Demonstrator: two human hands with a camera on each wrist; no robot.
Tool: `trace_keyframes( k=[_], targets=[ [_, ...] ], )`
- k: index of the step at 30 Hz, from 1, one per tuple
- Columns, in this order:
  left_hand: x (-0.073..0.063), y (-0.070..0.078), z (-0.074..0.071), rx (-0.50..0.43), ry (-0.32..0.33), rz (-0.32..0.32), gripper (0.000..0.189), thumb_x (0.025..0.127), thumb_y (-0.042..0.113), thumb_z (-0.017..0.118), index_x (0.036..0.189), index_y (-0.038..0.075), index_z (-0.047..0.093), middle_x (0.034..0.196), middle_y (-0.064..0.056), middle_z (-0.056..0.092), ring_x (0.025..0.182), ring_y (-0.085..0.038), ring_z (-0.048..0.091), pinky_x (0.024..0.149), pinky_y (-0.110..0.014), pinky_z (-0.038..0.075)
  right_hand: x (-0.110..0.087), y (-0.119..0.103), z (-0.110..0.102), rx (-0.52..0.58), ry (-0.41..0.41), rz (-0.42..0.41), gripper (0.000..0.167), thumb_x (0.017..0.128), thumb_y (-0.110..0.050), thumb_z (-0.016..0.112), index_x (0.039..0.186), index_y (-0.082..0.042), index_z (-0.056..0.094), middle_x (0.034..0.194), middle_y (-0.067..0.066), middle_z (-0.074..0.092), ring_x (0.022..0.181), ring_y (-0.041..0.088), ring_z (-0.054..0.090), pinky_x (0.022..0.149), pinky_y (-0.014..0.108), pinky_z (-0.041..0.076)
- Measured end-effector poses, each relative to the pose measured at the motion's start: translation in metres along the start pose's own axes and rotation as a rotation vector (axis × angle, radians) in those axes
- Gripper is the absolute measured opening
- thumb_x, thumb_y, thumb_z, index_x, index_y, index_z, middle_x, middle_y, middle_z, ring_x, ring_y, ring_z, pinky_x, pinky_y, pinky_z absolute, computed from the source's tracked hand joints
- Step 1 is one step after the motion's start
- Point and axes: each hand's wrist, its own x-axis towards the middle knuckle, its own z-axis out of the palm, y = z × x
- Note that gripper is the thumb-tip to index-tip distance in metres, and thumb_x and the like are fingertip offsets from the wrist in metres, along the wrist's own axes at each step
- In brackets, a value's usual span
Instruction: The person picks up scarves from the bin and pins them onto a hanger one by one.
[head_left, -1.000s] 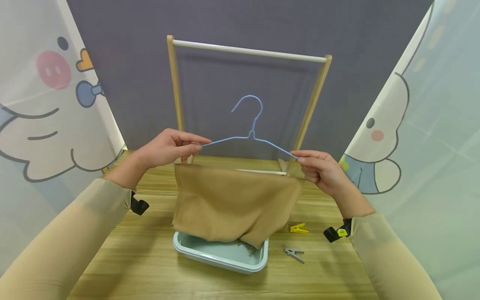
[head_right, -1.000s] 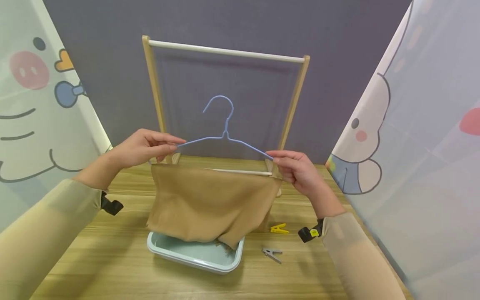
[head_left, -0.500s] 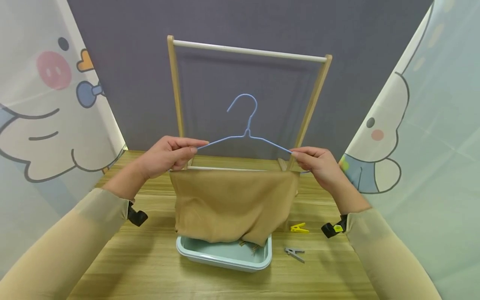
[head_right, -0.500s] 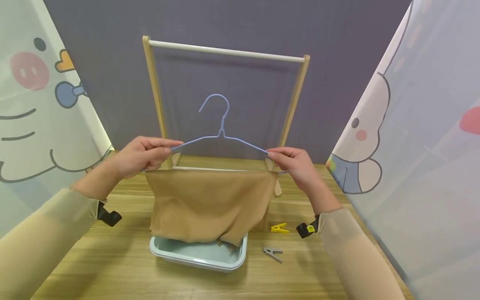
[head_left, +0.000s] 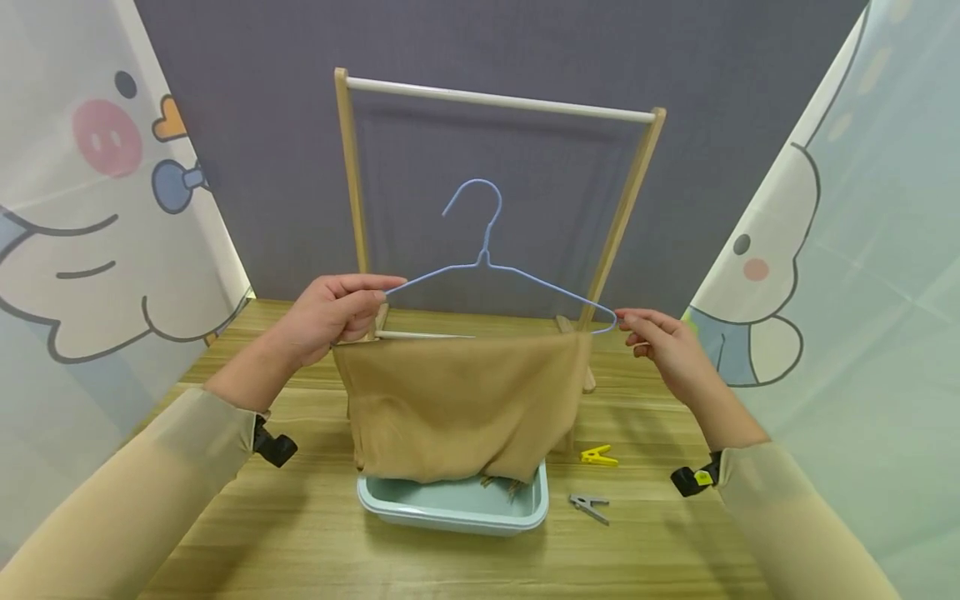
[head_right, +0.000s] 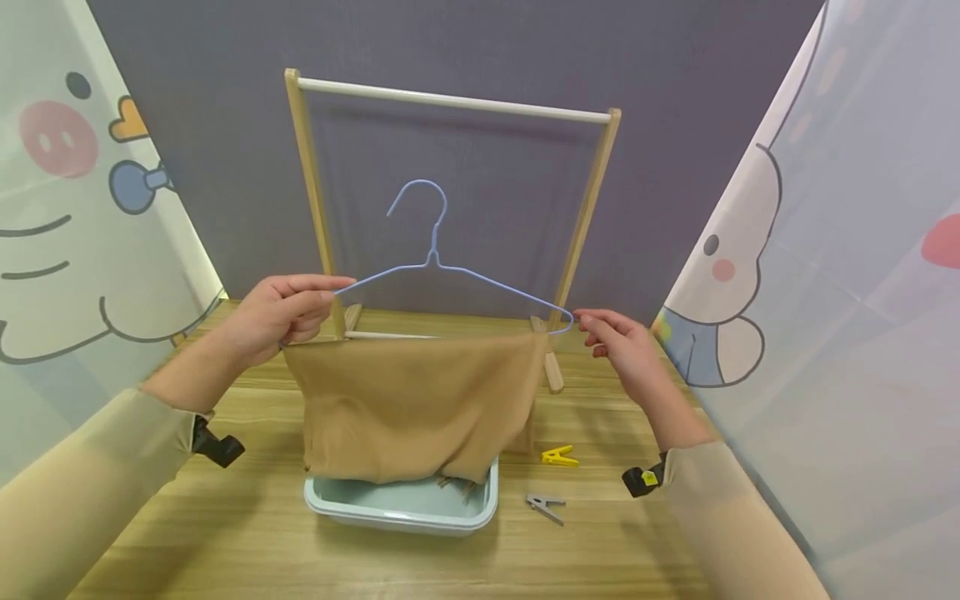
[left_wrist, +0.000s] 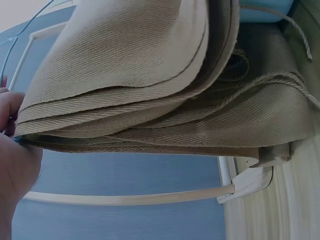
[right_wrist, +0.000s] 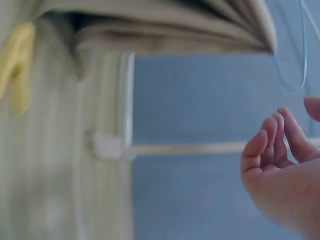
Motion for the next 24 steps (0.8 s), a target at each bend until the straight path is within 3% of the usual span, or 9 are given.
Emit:
trace_keyframes(
  k=[3,6,10,15,24],
  targets=[
    [-0.002,-0.002,-0.001,-0.027,-0.005,0.013,0.042,0.110,-0.002,0.051,0.125,0.022,0.083,0.060,0.005,0.030,0.056,-0.018,0.014,0.052,-0.035,0.008,-0.008,0.018,-0.009,-0.117,-0.069,0.052,0.033,0.114,-0.031,0.062,0.138,-0.012,0.073,0.109,-0.008,0.067,0.094,0.012,0.059,0.080,0.023,0.055],
    [-0.004,-0.006,-0.002,-0.054,-0.028,0.038,0.046,0.108,-0.005,0.048,0.126,0.021,0.083,0.060,0.004,0.028,0.056,-0.019,0.014,0.052,-0.035,0.006,-0.018,0.038,-0.015,-0.265,-0.189,0.103,0.043,0.112,-0.029,0.065,0.145,-0.001,0.067,0.117,0.001,0.071,0.098,0.016,0.061,0.081,0.029,0.055],
    [-0.005,-0.010,-0.002,-0.100,-0.062,0.077,0.048,0.108,-0.007,0.047,0.128,0.018,0.082,0.060,0.001,0.025,0.055,-0.019,0.013,0.051,-0.035,0.005,-0.031,0.064,-0.016,-0.389,-0.384,0.143,0.045,0.107,-0.025,0.071,0.145,-0.001,0.067,0.133,0.017,0.072,0.109,0.019,0.064,0.085,0.031,0.056],
    [-0.005,-0.014,-0.002,-0.172,-0.082,0.103,0.048,0.108,-0.009,0.046,0.126,0.016,0.083,0.063,-0.001,0.024,0.055,-0.018,0.013,0.050,-0.034,0.004,-0.043,0.086,-0.011,-0.367,-0.534,0.144,0.043,0.101,-0.019,0.078,0.141,-0.002,0.069,0.132,0.018,0.073,0.113,0.016,0.065,0.090,0.024,0.056],
    [-0.006,-0.015,0.002,-0.201,-0.053,0.075,0.050,0.109,-0.008,0.047,0.122,0.022,0.084,0.065,0.007,0.038,0.056,-0.016,0.014,0.052,-0.033,0.005,-0.052,0.097,-0.003,-0.338,-0.603,0.098,0.043,0.096,-0.015,0.083,0.134,-0.001,0.071,0.131,0.017,0.073,0.109,0.012,0.064,0.092,0.019,0.052]
  ],
)
